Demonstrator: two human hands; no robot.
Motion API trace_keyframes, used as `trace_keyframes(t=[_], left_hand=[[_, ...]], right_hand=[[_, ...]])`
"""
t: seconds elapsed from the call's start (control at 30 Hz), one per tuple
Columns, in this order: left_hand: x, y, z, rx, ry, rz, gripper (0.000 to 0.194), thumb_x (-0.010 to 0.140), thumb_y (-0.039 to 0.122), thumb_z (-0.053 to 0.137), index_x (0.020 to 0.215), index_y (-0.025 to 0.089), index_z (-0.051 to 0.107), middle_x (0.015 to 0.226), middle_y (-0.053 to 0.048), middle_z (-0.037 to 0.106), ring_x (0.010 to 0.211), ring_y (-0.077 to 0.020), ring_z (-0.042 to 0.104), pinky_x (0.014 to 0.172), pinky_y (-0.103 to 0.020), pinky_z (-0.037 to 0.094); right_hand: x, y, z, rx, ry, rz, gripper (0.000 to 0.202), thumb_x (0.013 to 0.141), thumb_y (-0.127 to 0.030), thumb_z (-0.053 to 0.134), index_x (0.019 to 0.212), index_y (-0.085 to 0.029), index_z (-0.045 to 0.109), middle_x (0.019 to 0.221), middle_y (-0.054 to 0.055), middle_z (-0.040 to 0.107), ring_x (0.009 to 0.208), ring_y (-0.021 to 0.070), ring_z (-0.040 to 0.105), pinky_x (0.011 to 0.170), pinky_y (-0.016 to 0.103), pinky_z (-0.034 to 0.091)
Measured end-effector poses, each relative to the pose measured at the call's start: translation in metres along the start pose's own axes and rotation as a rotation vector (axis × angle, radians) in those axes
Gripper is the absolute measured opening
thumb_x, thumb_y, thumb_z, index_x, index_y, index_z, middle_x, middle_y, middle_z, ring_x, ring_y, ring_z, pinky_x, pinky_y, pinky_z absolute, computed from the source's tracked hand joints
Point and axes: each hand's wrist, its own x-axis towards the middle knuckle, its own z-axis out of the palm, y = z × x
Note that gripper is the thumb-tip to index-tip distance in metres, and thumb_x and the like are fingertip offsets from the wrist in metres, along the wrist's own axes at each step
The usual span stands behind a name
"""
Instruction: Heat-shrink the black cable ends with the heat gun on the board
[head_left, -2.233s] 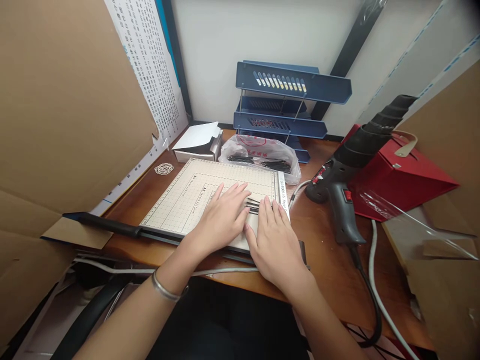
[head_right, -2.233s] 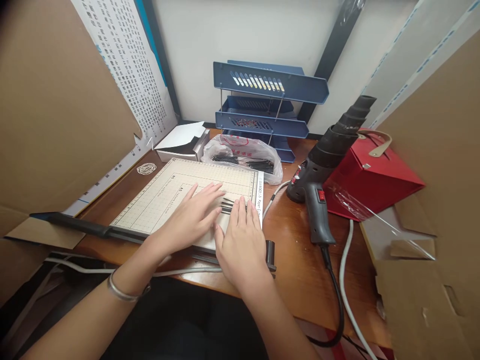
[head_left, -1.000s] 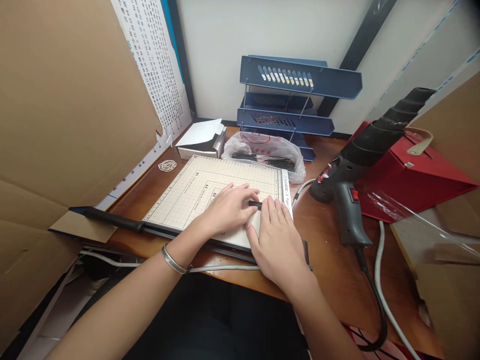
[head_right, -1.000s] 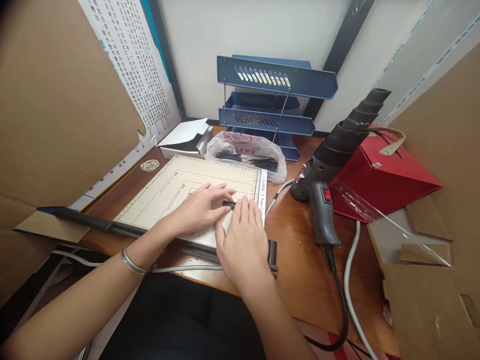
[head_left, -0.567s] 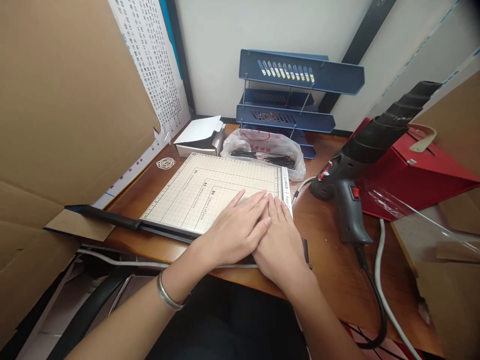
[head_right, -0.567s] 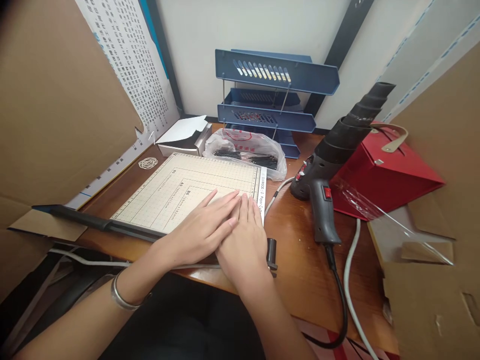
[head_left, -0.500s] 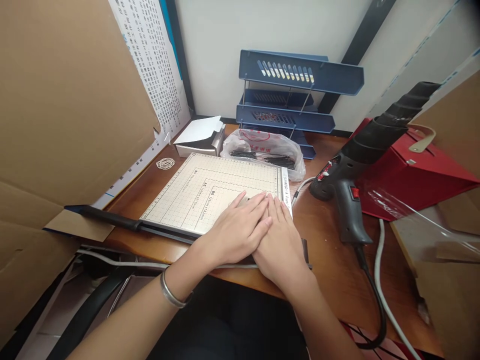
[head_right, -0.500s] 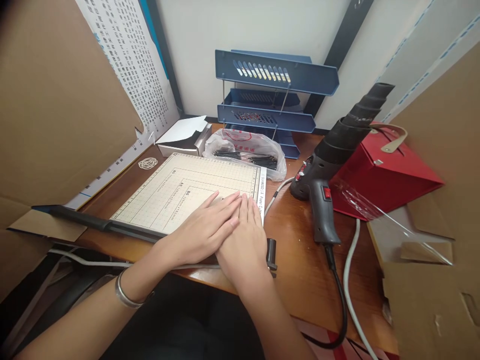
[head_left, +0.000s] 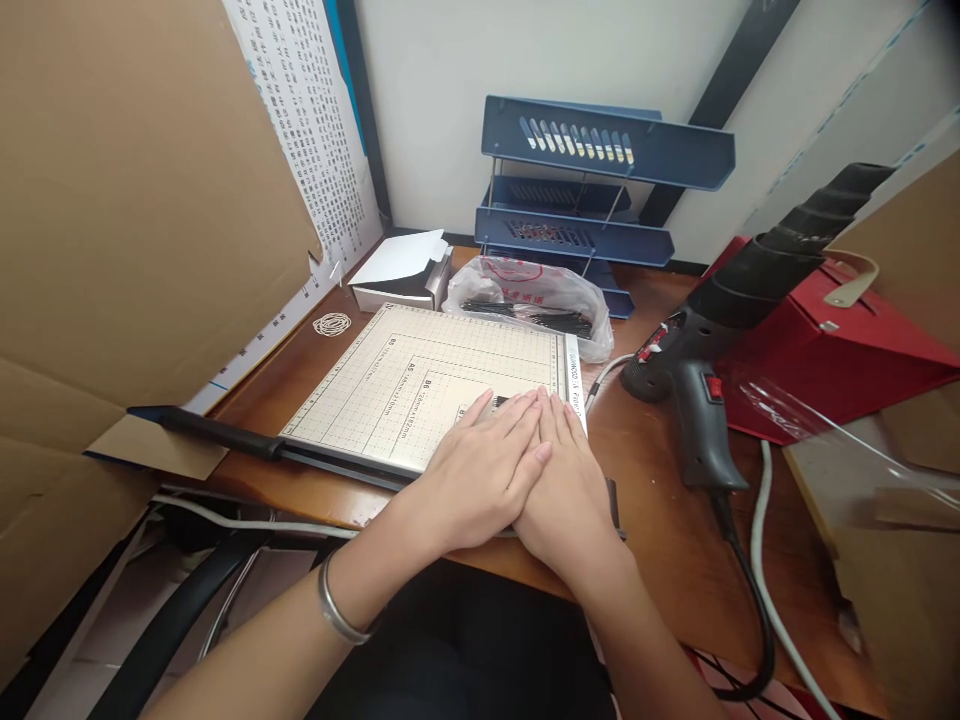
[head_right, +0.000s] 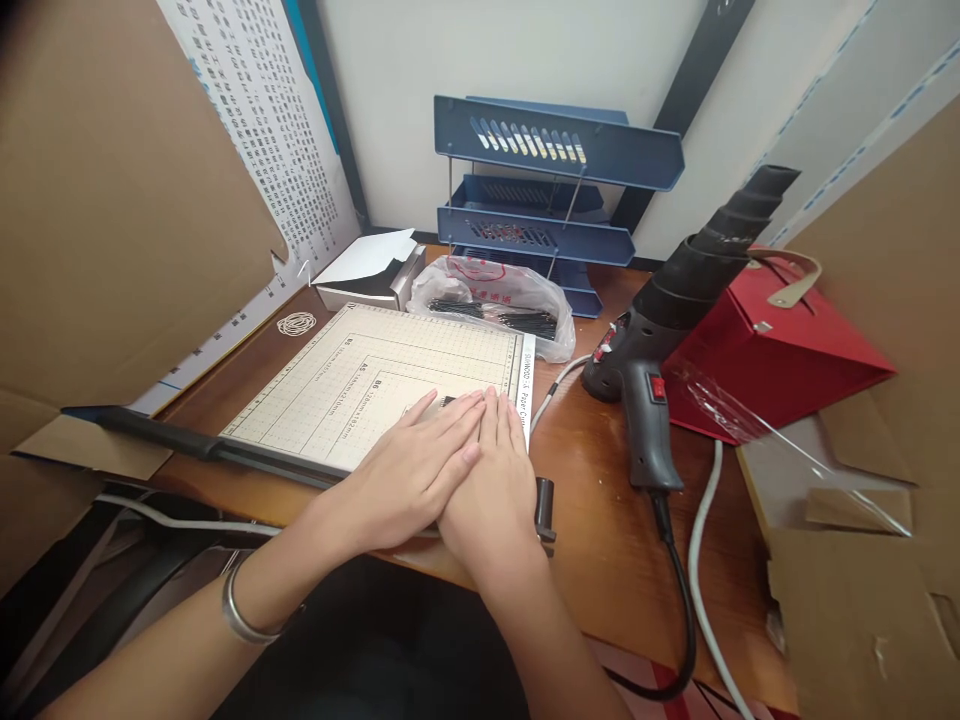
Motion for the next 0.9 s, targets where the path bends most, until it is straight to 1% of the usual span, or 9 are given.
trace_keyframes(t=[0.2, 0.27, 0.37, 0.47, 0.57, 0.7, 0.8, 0.9], left_hand=[[0.001, 0.001, -0.002, -0.032, -0.028, -0.013, 0.059, 0.112, 0.042, 0.020, 0.164, 0.014, 0.029, 0.171, -0.005, 0.026, 0.160, -0.0149, 0.020, 0.133, -0.043, 0.006], [-0.003, 0.004, -0.001, -0.029, -0.010, -0.019, 0.060, 0.112, 0.043, 0.020, 0.163, 0.014, 0.030, 0.171, -0.005, 0.024, 0.160, -0.0155, 0.019, 0.133, -0.043, 0.006], [-0.012, 0.008, 0.003, -0.027, 0.045, -0.025, 0.060, 0.112, 0.047, 0.022, 0.163, 0.017, 0.033, 0.171, -0.003, 0.022, 0.160, -0.0174, 0.019, 0.134, -0.042, 0.008], [-0.018, 0.009, 0.005, -0.050, 0.060, -0.047, 0.062, 0.111, 0.052, 0.023, 0.164, 0.020, 0.029, 0.171, -0.002, 0.022, 0.160, -0.0188, 0.022, 0.133, -0.045, 0.009], [-0.018, 0.007, 0.003, -0.060, 0.040, -0.047, 0.064, 0.111, 0.054, 0.024, 0.164, 0.018, 0.029, 0.171, -0.003, 0.024, 0.159, -0.0182, 0.023, 0.133, -0.044, 0.009], [-0.011, 0.003, -0.001, -0.053, 0.019, -0.021, 0.064, 0.111, 0.052, 0.024, 0.163, 0.016, 0.030, 0.171, -0.004, 0.023, 0.160, -0.0151, 0.020, 0.133, -0.040, 0.007], [-0.006, 0.001, -0.004, -0.056, -0.002, -0.029, 0.065, 0.111, 0.053, 0.024, 0.164, 0.014, 0.030, 0.171, -0.005, 0.023, 0.160, -0.0162, 0.019, 0.133, -0.041, 0.006], [-0.002, 0.000, -0.005, -0.063, -0.031, -0.031, 0.067, 0.111, 0.054, 0.023, 0.163, 0.013, 0.030, 0.171, -0.005, 0.023, 0.161, -0.0166, 0.018, 0.133, -0.041, 0.005]], right_hand=[[0.000, 0.000, 0.002, 0.004, 0.042, 0.016, 0.070, 0.100, -0.030, 0.040, 0.161, 0.001, 0.026, 0.166, 0.026, 0.018, 0.157, 0.0377, 0.018, 0.131, 0.052, 0.021], [0.000, 0.000, 0.004, 0.001, 0.055, 0.009, 0.071, 0.099, -0.030, 0.041, 0.161, 0.001, 0.027, 0.166, 0.026, 0.020, 0.157, 0.0384, 0.019, 0.130, 0.054, 0.023], [0.000, 0.002, 0.008, -0.002, 0.089, -0.019, 0.069, 0.099, -0.032, 0.042, 0.160, -0.002, 0.033, 0.166, 0.024, 0.025, 0.157, 0.0385, 0.020, 0.129, 0.056, 0.025], [0.000, 0.003, 0.010, 0.004, 0.123, -0.029, 0.066, 0.099, -0.031, 0.039, 0.159, -0.003, 0.036, 0.166, 0.024, 0.028, 0.158, 0.0371, 0.020, 0.129, 0.056, 0.025], [0.001, 0.002, 0.008, 0.009, 0.089, -0.019, 0.066, 0.100, -0.030, 0.038, 0.160, -0.002, 0.033, 0.166, 0.026, 0.024, 0.158, 0.0378, 0.017, 0.130, 0.056, 0.023], [0.001, 0.000, 0.003, 0.004, 0.030, -0.007, 0.069, 0.100, -0.032, 0.040, 0.161, -0.002, 0.027, 0.167, 0.027, 0.017, 0.158, 0.0383, 0.013, 0.131, 0.054, 0.020], [0.000, 0.000, 0.001, -0.001, 0.011, 0.012, 0.070, 0.101, -0.032, 0.038, 0.162, -0.001, 0.022, 0.167, 0.025, 0.016, 0.157, 0.0382, 0.014, 0.131, 0.053, 0.019], [0.000, 0.000, 0.003, 0.002, 0.013, 0.030, 0.069, 0.102, -0.032, 0.037, 0.162, -0.001, 0.022, 0.168, 0.024, 0.015, 0.158, 0.0379, 0.014, 0.131, 0.052, 0.019]])
